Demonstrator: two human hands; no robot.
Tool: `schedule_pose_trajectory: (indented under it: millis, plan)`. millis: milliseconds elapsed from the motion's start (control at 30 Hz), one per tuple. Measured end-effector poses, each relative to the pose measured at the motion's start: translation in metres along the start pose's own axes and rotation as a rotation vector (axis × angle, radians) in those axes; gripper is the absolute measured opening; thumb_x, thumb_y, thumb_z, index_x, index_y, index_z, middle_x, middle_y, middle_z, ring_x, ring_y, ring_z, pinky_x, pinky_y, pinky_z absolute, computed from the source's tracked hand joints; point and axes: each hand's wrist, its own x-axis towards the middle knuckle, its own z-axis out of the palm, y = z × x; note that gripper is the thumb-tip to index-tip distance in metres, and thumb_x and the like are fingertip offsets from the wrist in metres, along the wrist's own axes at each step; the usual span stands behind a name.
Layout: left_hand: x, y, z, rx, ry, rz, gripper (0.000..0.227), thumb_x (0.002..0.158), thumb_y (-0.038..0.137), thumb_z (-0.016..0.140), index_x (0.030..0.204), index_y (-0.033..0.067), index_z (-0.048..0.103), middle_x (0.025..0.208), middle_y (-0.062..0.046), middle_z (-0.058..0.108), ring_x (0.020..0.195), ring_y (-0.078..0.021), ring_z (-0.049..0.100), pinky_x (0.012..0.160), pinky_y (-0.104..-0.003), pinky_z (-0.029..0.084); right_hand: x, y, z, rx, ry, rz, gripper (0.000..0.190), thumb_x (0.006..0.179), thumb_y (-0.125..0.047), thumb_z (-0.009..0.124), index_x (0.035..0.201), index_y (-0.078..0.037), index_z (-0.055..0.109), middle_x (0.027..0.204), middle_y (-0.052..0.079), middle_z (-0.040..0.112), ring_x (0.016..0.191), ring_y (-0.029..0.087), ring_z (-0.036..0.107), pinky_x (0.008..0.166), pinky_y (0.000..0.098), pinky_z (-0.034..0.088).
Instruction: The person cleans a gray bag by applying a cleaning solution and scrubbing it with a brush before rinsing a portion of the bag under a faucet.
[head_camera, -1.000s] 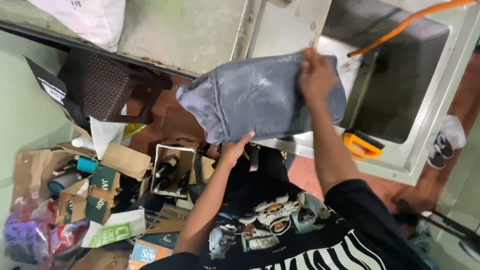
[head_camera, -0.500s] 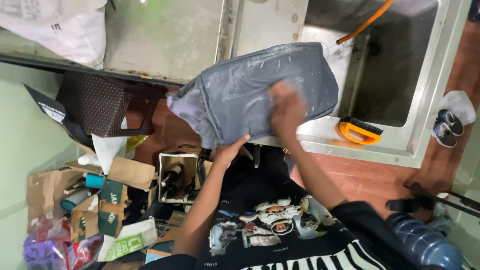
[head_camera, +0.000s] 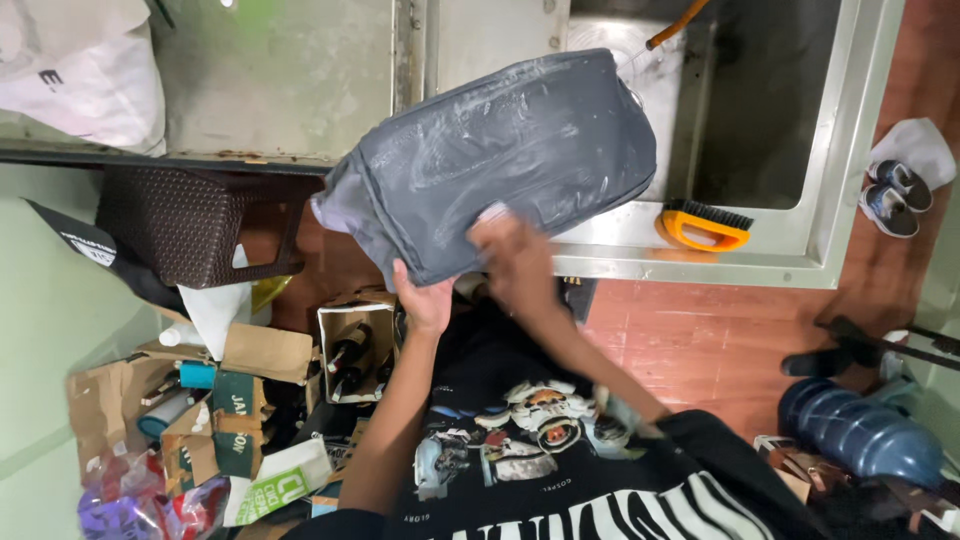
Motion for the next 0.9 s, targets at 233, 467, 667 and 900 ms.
schedule_pose_trajectory:
  millis: [233, 467, 667, 900]
  plan:
    - [-0.008, 0.027, -0.004, -0.042, 0.096, -0.073, 0.063, 0.102, 0.046, 0.066, 0.157, 0.0167, 0.055, 0.158, -0.016, 0.059, 0.144, -0.0427, 0.057, 0.121, -0.075, 0.040, -0.063, 0.089, -0.028, -0.356, 0.037, 0.113, 0.044, 0.095, -0.028, 0.071, 0.139, -0.031, 0.073, 0.117, 0.012, 0.065, 0.092, 0.036, 0.069, 0.079, 0.0468, 0.051]
    - [-0.001, 0.027, -0.023, 0.181, 0.087, -0.094, 0.060, 0.108, 0.053, 0.059, 0.153, 0.0140, 0.059, 0.153, -0.015, 0.064, 0.140, -0.0351, 0.062, 0.122, -0.065, 0.042, -0.086, 0.019, 0.024, -0.252, -0.001, 0.119, 0.027, 0.097, -0.029, 0.071, 0.121, -0.025, 0.081, 0.099, 0.017, 0.068, 0.078, 0.042, 0.069, 0.065, 0.0489, 0.051]
    - [0.000, 0.035, -0.020, 0.201, 0.113, -0.067, 0.054, 0.106, 0.046, 0.065, 0.150, 0.0145, 0.061, 0.149, -0.010, 0.066, 0.135, -0.0317, 0.063, 0.119, -0.057, 0.045, -0.015, 0.008, 0.000, 0.215, -0.120, 0.273, 0.029, 0.096, -0.041, 0.071, 0.118, -0.022, 0.073, 0.102, 0.019, 0.066, 0.087, 0.041, 0.066, 0.078, 0.0484, 0.047]
    - [0.014, 0.004, -0.069, 0.193, 0.052, -0.073, 0.045, 0.111, 0.042, 0.058, 0.146, 0.0134, 0.064, 0.146, -0.014, 0.068, 0.134, -0.0341, 0.065, 0.117, -0.061, 0.050, 0.007, 0.020, 0.038, 0.198, -0.162, -0.583, 0.033, 0.109, -0.040, 0.058, 0.132, -0.026, 0.077, 0.129, 0.010, 0.069, 0.098, 0.031, 0.066, 0.083, 0.0398, 0.046]
